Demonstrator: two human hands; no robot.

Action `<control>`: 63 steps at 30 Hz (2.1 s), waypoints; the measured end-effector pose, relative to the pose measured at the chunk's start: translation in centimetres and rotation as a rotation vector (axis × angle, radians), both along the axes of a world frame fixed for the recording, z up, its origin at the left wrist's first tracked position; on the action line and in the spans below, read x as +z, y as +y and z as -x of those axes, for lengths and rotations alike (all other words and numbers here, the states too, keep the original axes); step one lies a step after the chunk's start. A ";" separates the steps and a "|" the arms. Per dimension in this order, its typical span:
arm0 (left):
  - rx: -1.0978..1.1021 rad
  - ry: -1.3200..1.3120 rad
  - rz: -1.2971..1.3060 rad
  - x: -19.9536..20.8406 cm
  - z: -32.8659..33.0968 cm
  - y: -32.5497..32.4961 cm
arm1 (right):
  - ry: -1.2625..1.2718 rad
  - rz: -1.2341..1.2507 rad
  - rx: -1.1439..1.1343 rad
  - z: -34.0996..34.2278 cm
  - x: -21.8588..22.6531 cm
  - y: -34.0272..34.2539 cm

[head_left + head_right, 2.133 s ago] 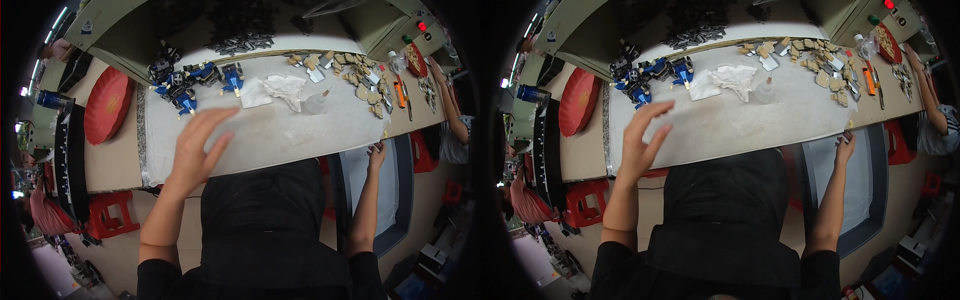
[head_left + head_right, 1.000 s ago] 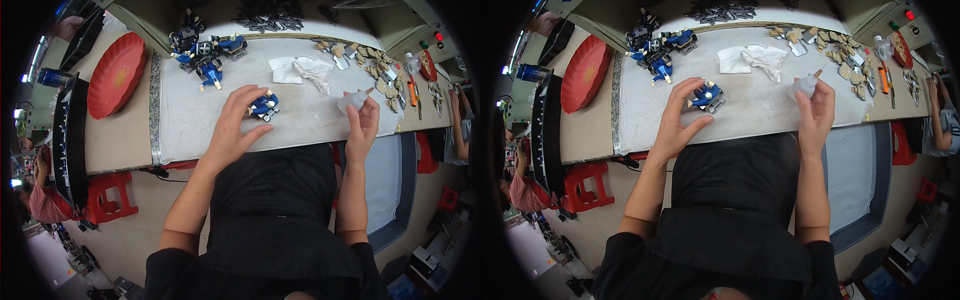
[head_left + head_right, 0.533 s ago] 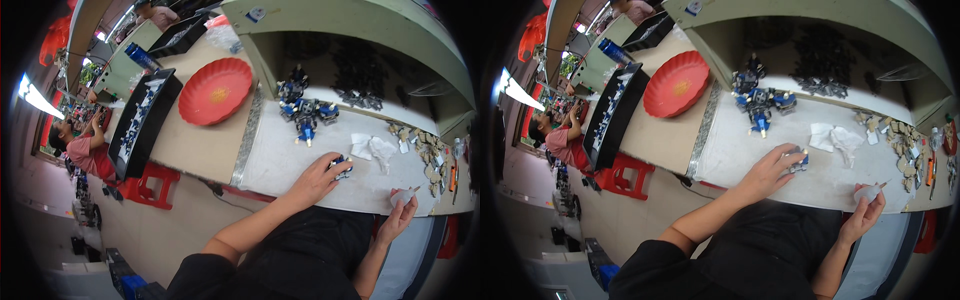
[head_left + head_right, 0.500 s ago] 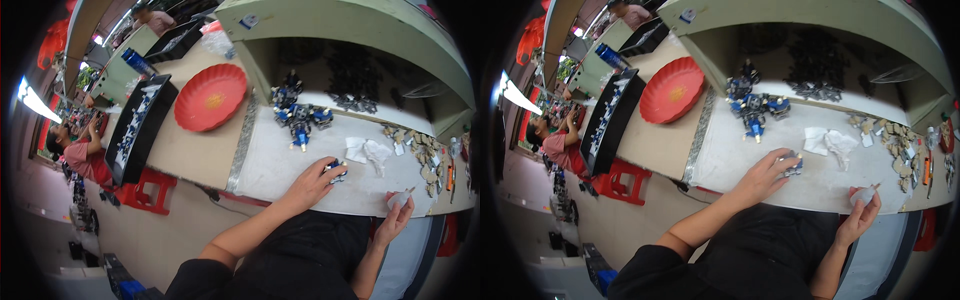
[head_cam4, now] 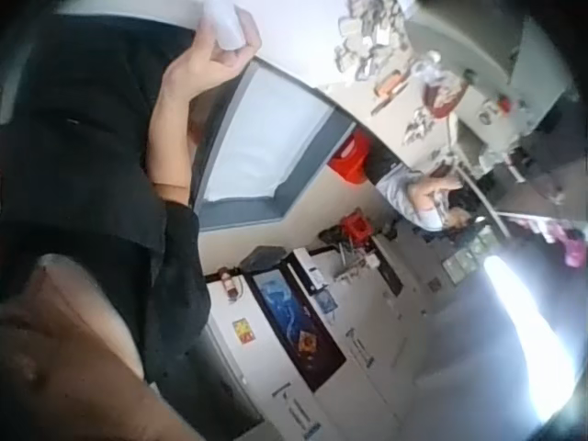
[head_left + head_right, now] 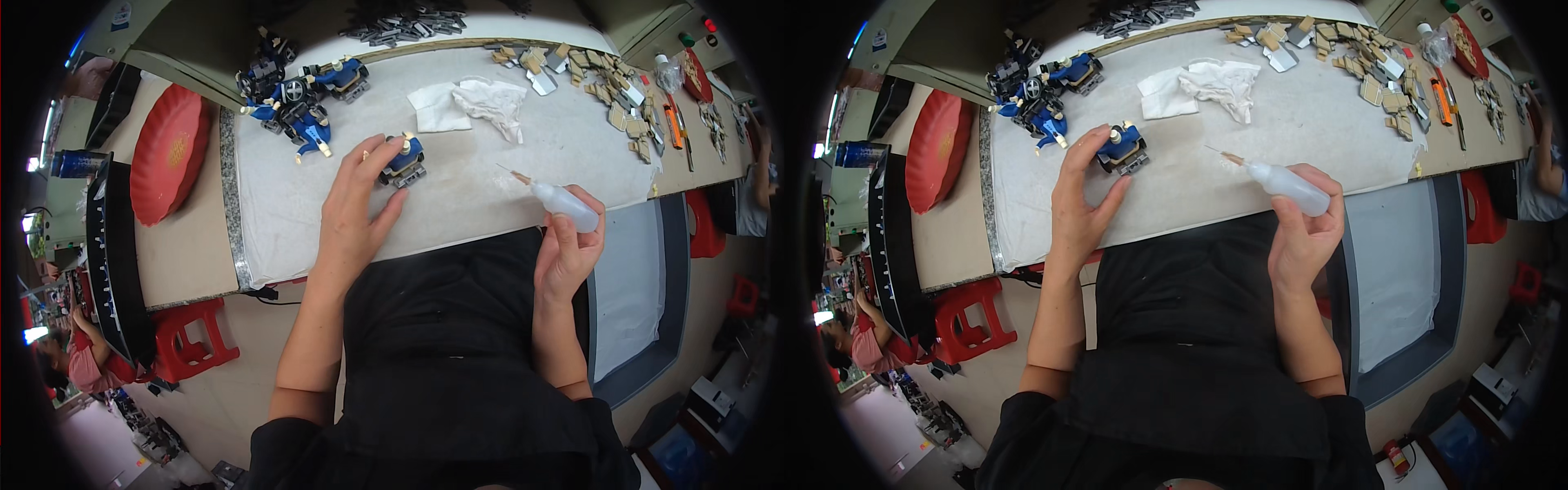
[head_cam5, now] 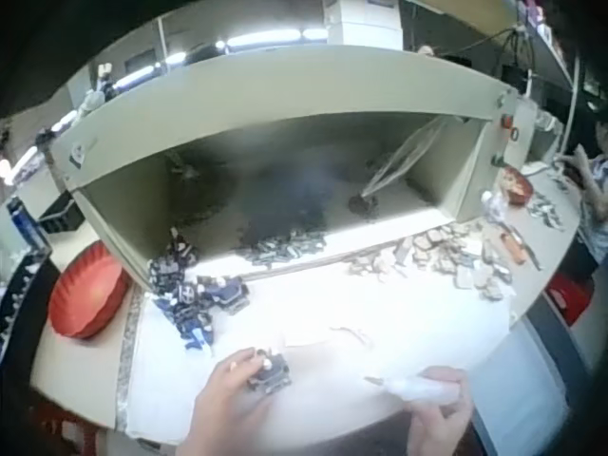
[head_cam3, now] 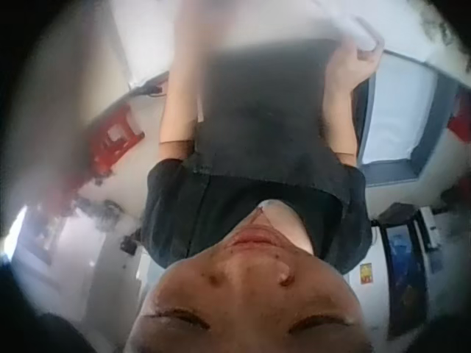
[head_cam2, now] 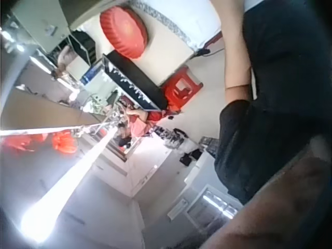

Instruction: The person assembles toy figures by applying glue from a squeeze bottle to the parts, attaching small panels by hand, and placing the assembled figures into a tray.

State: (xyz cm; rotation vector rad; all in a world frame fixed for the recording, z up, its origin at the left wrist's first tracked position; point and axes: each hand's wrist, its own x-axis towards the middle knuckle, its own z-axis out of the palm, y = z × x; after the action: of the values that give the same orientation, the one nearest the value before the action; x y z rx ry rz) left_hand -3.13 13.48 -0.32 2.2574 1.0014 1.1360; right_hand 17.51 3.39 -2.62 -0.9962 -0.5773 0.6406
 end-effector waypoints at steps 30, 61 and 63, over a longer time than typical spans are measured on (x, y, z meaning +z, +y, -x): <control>-0.047 0.022 -0.019 -0.5 -0.1 -0.4 | -0.766 -0.150 0.137 3.5 -1.0 1.3; -0.035 0.023 -0.017 -0.4 -0.2 -0.5 | -0.795 -0.143 0.116 3.3 -1.4 1.3; -0.035 0.023 -0.017 -0.4 -0.2 -0.5 | -0.797 -0.152 0.114 3.3 -1.4 1.3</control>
State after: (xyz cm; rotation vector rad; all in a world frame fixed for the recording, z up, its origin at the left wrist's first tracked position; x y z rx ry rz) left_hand -2.94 12.99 -0.75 2.2970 0.9606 1.1104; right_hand 14.22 4.71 -3.98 -1.0649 -1.3691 0.2680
